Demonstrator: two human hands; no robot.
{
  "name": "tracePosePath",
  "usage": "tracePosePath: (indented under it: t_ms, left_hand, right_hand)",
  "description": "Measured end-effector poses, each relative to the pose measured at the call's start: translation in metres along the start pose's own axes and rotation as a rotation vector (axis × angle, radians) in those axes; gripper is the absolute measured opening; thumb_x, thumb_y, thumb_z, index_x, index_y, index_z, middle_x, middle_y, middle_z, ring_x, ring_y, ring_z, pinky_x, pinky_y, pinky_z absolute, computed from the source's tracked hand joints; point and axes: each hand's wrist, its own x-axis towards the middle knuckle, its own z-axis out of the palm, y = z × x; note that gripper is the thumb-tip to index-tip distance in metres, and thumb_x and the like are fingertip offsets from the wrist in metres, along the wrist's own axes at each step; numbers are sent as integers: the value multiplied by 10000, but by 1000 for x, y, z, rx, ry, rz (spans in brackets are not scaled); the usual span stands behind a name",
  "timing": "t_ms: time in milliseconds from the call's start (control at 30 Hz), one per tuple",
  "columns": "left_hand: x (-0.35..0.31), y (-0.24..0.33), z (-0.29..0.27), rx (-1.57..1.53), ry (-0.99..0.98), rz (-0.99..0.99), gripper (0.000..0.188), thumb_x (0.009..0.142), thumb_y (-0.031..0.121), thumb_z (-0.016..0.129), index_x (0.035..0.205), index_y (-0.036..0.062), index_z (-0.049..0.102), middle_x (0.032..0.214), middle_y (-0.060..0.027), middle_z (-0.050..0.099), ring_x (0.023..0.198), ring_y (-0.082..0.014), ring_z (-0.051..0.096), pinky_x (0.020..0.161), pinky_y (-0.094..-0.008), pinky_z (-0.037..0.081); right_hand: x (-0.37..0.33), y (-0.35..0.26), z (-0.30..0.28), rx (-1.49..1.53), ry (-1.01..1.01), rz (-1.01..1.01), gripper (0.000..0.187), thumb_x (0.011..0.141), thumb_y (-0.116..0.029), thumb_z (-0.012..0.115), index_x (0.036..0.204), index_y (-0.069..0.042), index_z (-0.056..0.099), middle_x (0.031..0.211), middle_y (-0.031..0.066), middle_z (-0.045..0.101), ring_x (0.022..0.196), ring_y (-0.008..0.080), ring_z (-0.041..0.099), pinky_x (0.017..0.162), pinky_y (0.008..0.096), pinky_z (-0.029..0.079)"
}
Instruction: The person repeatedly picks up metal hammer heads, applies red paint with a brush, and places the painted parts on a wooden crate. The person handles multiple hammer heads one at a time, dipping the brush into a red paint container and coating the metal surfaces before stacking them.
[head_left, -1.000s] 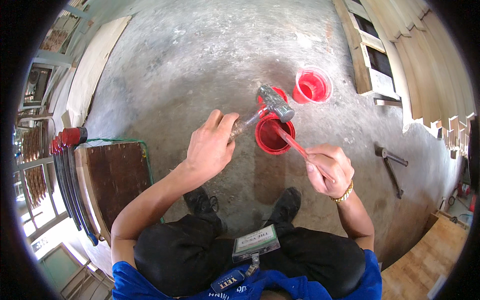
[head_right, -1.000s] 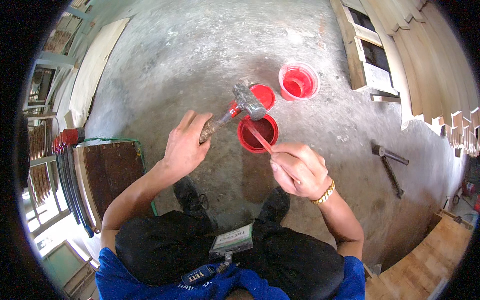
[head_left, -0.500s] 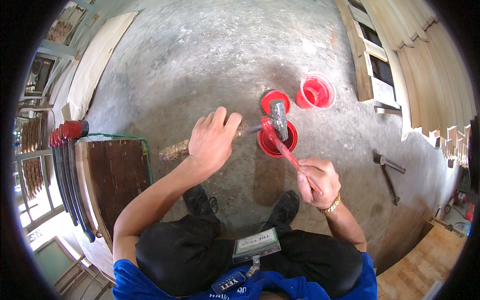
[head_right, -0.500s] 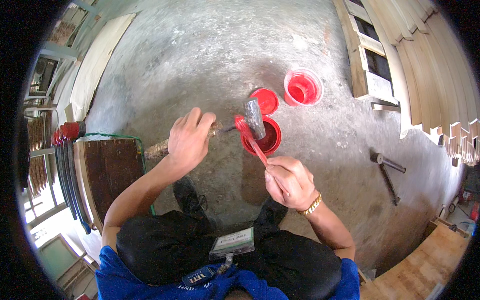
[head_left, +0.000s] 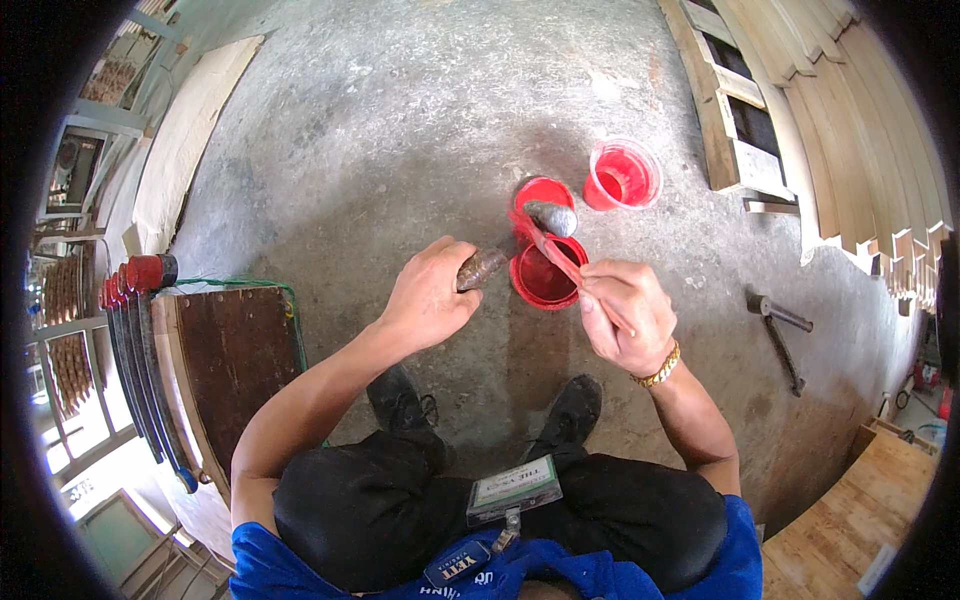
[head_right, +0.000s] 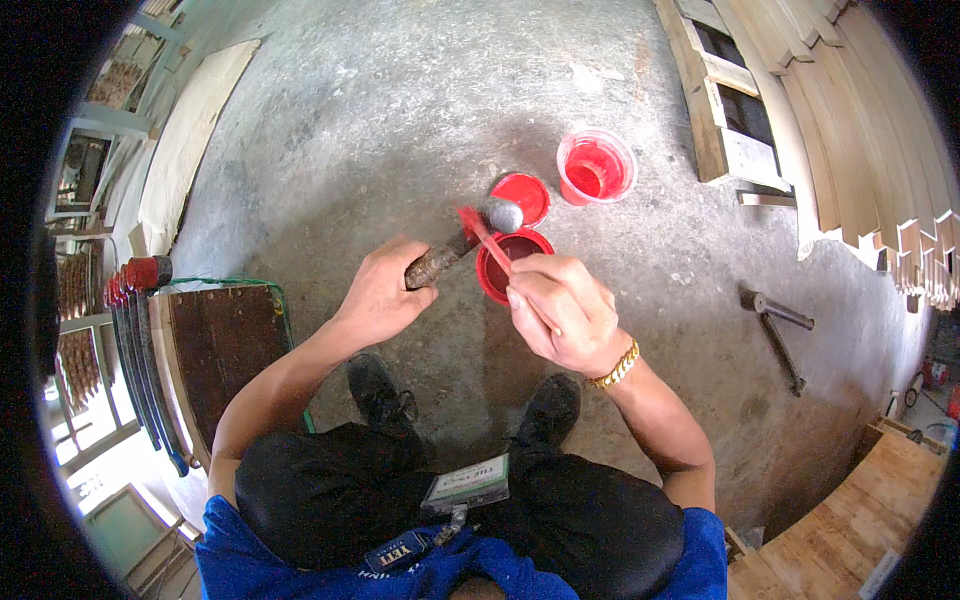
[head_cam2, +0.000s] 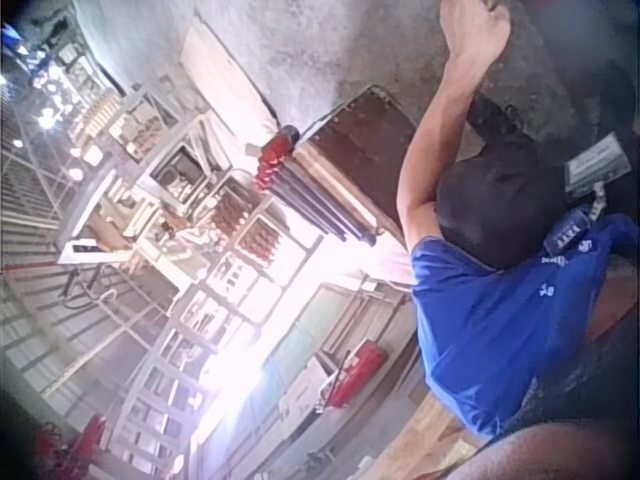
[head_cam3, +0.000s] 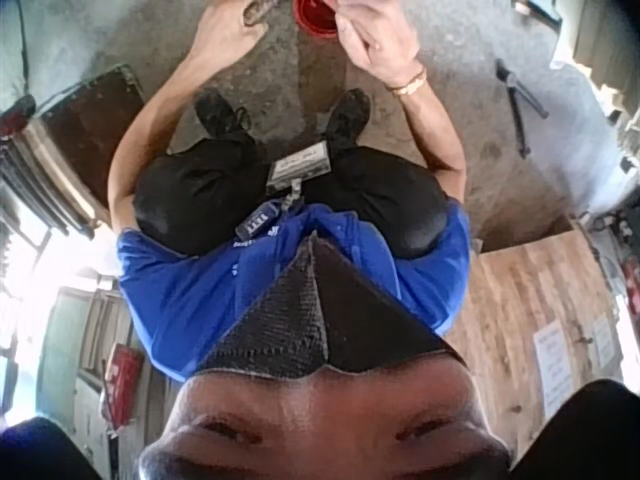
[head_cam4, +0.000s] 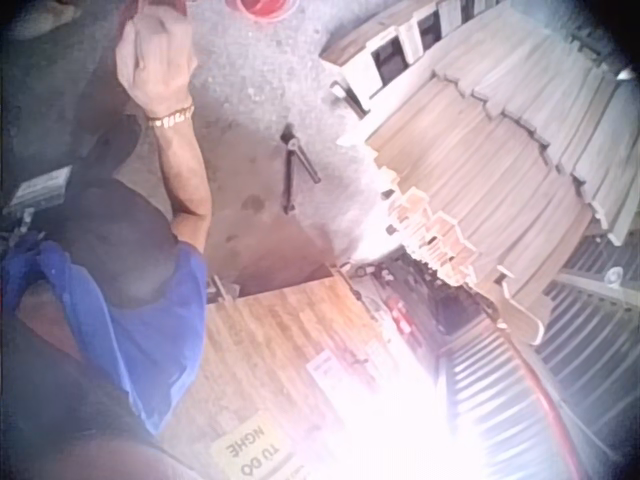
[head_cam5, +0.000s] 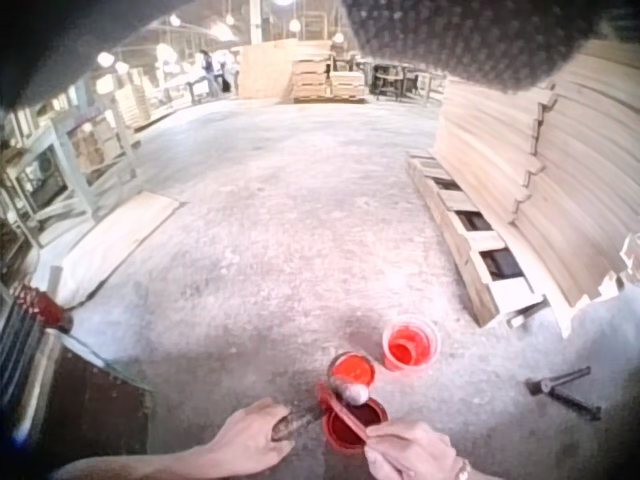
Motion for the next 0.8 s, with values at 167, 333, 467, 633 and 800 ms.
tracePosePath:
  t_ms: [167, 333, 467, 633, 800]
  left_hand:
    - [-2, -4, -8, -203, -120, -146, 260, 728, 99, 679, 928, -12, 556, 761, -89, 533, 699, -205, 539, 625, -328, 414]
    - [4, 5, -9, -616, -290, -375, 231, 797, 165, 668, 924, 9, 555, 670, -26, 538, 523, -90, 494, 492, -248, 389]
    - [4, 14, -9, -869, -416, -406, 249, 826, 199, 640, 952, 8, 541, 611, -24, 511, 463, -82, 486, 422, -236, 383]
    - [8, 4, -9, -1038, -440, -353, 224, 829, 161, 629, 952, 1, 532, 633, -20, 502, 469, -97, 503, 416, -251, 403]
    - [-24, -2, -42, -980, 12, -269, 206, 798, 59, 650, 942, -14, 521, 633, -29, 527, 465, -93, 506, 426, -249, 414]
  right_hand:
    - [-34, 3, -10, 30, -41, 105, 206, 718, 21, 689, 894, -29, 596, 894, 108, 622, 699, 199, 637, 566, 278, 524]
    - [-14, 8, -13, 42, -37, 53, 191, 724, 17, 682, 891, -34, 604, 890, 110, 628, 706, 195, 639, 572, 278, 527]
    - [15, 2, -22, 131, 72, -23, 177, 724, 16, 689, 879, -11, 609, 904, 134, 626, 726, 224, 644, 593, 299, 534]
    - [14, 12, -20, 220, 52, -66, 203, 715, 12, 701, 895, -9, 608, 918, 137, 626, 751, 243, 648, 616, 313, 534]
    - [-20, 8, -22, 76, -38, 130, 163, 744, -6, 674, 894, -39, 618, 891, 144, 638, 776, 275, 638, 682, 349, 516]
